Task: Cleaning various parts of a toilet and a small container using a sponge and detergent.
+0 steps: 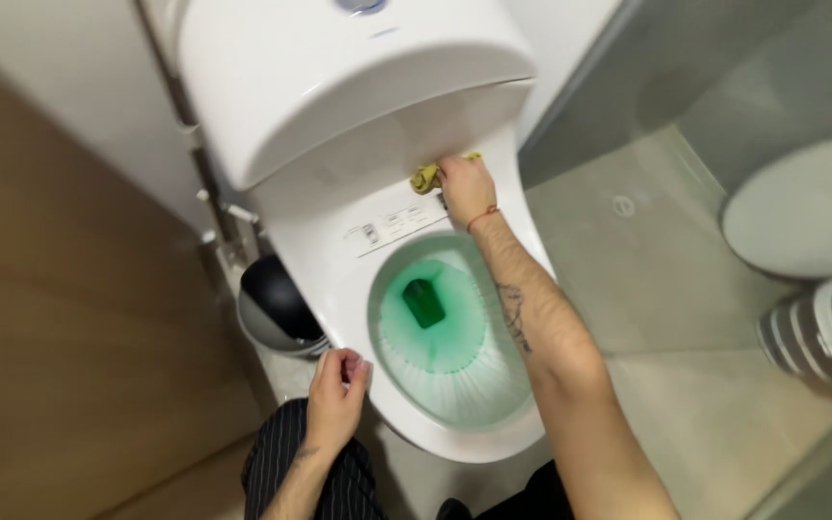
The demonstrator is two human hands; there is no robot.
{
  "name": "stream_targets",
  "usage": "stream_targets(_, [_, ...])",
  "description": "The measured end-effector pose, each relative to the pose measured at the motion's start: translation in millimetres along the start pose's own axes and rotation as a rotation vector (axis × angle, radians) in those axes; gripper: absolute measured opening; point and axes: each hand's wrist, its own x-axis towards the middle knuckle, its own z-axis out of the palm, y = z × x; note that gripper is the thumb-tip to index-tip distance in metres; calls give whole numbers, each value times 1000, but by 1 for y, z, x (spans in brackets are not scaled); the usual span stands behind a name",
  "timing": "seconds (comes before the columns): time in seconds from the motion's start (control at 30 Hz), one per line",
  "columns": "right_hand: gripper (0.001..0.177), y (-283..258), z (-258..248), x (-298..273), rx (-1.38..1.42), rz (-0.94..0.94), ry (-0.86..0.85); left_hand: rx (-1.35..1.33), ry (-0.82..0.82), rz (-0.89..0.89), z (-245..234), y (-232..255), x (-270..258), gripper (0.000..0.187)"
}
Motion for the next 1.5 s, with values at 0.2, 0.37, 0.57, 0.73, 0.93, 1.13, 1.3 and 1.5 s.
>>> stream_targets(0.2, [13,-53,129,8,28,-385,-108,-131,34,-35,3,-2,-4,19])
stream_targets(0.37, [19,-34,56,-1,194,-379,-128,-156,58,15,3,-10,-2,17])
stream_targets(0.57, [15,-70,92,-4,41,-233,-124,-184,59,35,1,-16,1,17])
stream_targets(0.73, [20,-32,74,-1,208,-542,-80,-212,38,-26,3,-22,-2,16])
stream_targets(0.93, [10,-33,78,1,38,-85,60,-248,54,37,-6,-23,-1,17])
stream_targets(1.13, [12,-147,62,-40,253,-237,-36,-304,60,2,9,-32,-4,15])
stream_targets(1.3, [6,-161,50,-82,308,-581,-159,-557,145,97,19,-45,-10,12])
stream_targets(1.5, [9,-170,-2,-141,226,-783,-284,-698,256,115,7,-62,-12,12])
